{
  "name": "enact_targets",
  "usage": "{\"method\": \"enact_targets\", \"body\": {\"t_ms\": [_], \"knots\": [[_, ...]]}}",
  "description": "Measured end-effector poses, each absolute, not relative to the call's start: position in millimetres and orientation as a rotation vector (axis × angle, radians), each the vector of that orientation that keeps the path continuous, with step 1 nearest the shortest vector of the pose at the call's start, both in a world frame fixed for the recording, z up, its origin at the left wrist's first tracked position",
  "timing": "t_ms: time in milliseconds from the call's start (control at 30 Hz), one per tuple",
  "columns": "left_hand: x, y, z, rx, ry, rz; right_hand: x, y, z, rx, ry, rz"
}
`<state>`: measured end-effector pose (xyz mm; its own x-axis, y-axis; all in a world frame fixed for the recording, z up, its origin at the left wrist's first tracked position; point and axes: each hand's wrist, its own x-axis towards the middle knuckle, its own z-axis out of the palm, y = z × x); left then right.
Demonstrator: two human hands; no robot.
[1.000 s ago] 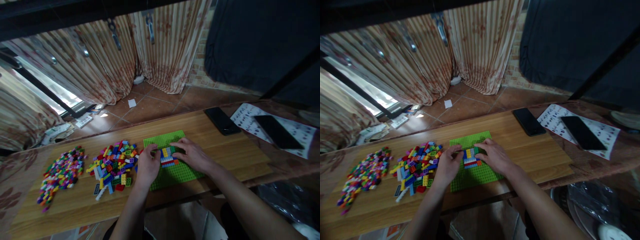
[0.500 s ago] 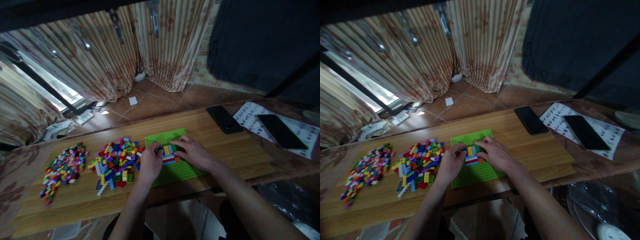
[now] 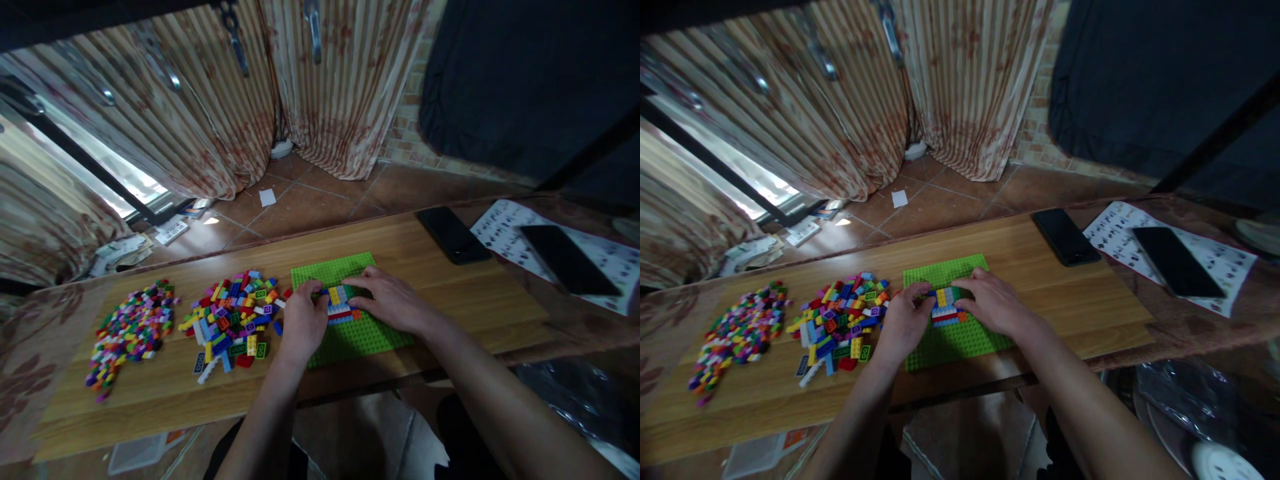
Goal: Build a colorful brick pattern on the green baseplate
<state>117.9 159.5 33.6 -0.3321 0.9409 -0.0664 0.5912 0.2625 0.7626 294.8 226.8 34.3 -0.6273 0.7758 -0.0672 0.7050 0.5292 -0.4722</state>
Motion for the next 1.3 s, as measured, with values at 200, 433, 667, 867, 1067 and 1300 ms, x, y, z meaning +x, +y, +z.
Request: {"method": "enact_targets", "body": {"t_ms": [200,433,667,867,1067,1300], "knots": [[116.9,159.6,30.5,1.413,2.032,0.881,292.4,225.5,37.4,-1.317,-2.634,0.653],[116.3,159.8,28.7,1.429,2.032,0.873,293.4,224.0,35.0,-1.313,-2.635,0.67],[111.4,159.1,30.6,1.427,1.989,0.943,305.0,231.2,29.4,-1.298,-2.34,0.901],[100.7,160.4,27.7,1.272,1.942,1.135,310.5,237.5,30.7,-1.347,-2.078,0.792],[97.5,159.8,31.2,1.201,1.935,1.271,292.8,219.3,35.9,-1.152,-2.017,0.662],[98.5,157.7,33.0,1.214,1.918,1.391,271.9,200.9,26.3,-0.872,-2.383,0.595]]}}
